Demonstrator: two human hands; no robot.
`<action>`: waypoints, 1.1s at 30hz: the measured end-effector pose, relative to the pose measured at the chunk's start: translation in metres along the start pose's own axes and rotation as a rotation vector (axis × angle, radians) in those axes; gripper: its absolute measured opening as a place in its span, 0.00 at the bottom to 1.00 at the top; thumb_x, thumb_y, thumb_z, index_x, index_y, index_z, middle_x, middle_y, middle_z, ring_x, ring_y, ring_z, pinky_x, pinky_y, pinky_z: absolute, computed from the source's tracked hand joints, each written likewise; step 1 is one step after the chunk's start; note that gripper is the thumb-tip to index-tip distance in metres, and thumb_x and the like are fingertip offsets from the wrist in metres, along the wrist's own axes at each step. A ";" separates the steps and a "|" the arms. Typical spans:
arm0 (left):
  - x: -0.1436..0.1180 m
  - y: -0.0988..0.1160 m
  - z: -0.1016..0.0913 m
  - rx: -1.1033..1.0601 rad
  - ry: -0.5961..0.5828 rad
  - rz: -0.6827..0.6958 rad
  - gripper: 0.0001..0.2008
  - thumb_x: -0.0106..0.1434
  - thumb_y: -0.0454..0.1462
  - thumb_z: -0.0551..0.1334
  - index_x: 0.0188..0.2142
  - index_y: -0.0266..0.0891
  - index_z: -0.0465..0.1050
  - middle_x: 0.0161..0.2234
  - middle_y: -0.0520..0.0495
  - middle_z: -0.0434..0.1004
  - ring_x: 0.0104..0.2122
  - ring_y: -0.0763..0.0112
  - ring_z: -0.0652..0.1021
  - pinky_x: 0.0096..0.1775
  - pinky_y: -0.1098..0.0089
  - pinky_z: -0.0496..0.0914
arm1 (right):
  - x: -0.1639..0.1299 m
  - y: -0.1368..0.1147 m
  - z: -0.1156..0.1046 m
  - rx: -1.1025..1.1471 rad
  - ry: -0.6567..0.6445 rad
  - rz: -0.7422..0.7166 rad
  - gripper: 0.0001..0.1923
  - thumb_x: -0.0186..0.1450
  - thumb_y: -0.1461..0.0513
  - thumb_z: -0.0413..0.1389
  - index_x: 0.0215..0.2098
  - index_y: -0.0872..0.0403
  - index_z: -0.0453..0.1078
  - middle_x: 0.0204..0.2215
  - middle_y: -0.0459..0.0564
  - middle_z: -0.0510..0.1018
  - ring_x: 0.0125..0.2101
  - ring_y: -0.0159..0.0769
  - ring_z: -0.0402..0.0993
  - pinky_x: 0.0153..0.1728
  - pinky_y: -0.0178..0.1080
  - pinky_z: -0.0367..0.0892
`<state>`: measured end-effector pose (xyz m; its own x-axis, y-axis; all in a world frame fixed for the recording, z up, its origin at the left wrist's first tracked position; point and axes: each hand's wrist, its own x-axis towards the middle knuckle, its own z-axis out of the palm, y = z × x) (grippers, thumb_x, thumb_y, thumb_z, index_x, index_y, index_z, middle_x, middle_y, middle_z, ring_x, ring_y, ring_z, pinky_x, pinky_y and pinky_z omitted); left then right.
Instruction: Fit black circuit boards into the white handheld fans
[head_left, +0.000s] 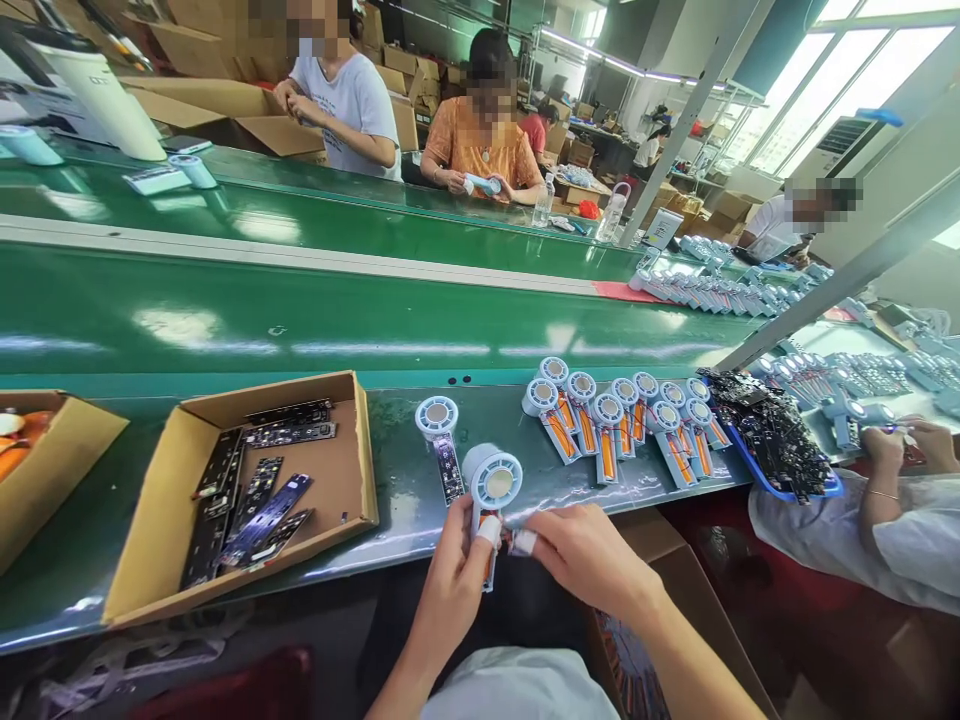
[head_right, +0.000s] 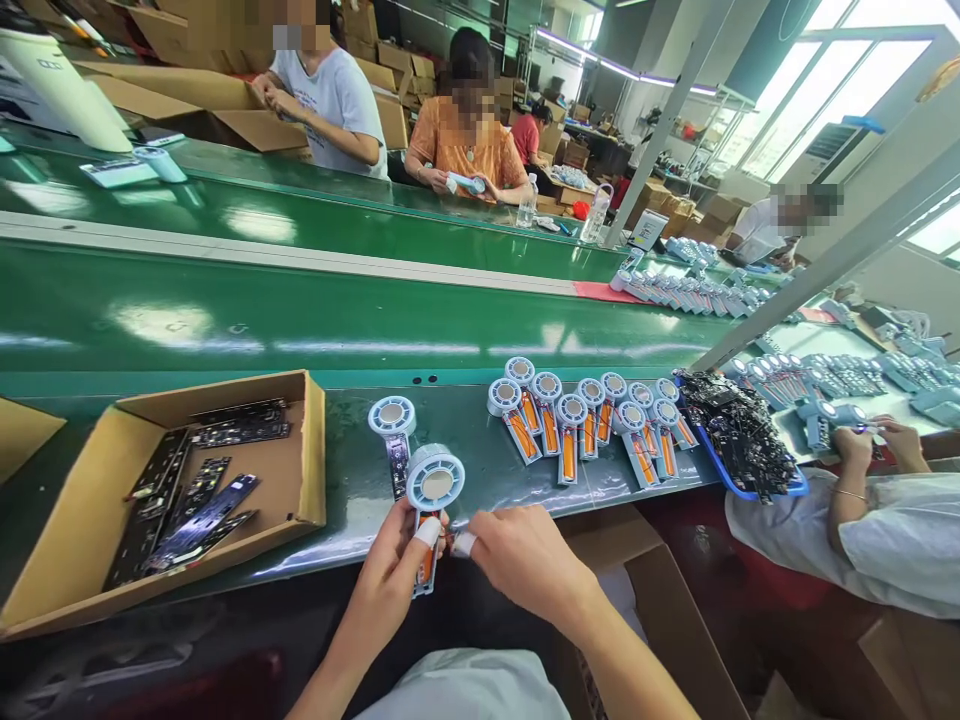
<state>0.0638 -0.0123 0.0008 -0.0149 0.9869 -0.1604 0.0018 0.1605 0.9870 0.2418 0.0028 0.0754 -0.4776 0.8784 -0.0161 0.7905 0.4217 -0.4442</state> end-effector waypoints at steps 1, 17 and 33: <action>0.000 0.001 0.000 0.006 -0.005 -0.025 0.20 0.66 0.48 0.58 0.54 0.41 0.68 0.48 0.42 0.80 0.44 0.61 0.81 0.45 0.66 0.73 | 0.000 -0.003 -0.004 0.009 -0.074 -0.071 0.02 0.67 0.61 0.59 0.36 0.51 0.73 0.26 0.46 0.79 0.26 0.37 0.75 0.27 0.34 0.58; -0.013 0.000 -0.005 -0.310 -0.138 -0.169 0.24 0.64 0.46 0.61 0.58 0.42 0.69 0.51 0.42 0.79 0.54 0.56 0.77 0.53 0.62 0.72 | 0.002 -0.012 0.047 1.017 0.015 0.237 0.30 0.70 0.40 0.45 0.22 0.51 0.56 0.11 0.38 0.61 0.13 0.25 0.53 0.18 0.30 0.52; -0.010 0.019 0.007 -0.028 0.067 -0.172 0.12 0.65 0.44 0.56 0.43 0.44 0.72 0.35 0.50 0.78 0.33 0.68 0.78 0.36 0.71 0.74 | -0.020 -0.026 0.079 0.562 0.562 0.158 0.19 0.70 0.63 0.53 0.60 0.49 0.68 0.51 0.55 0.80 0.49 0.43 0.79 0.49 0.42 0.74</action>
<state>0.0710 -0.0189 0.0214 -0.0788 0.9418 -0.3268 -0.0340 0.3251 0.9451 0.2004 -0.0436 0.0163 0.0064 0.9629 0.2699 0.4506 0.2382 -0.8604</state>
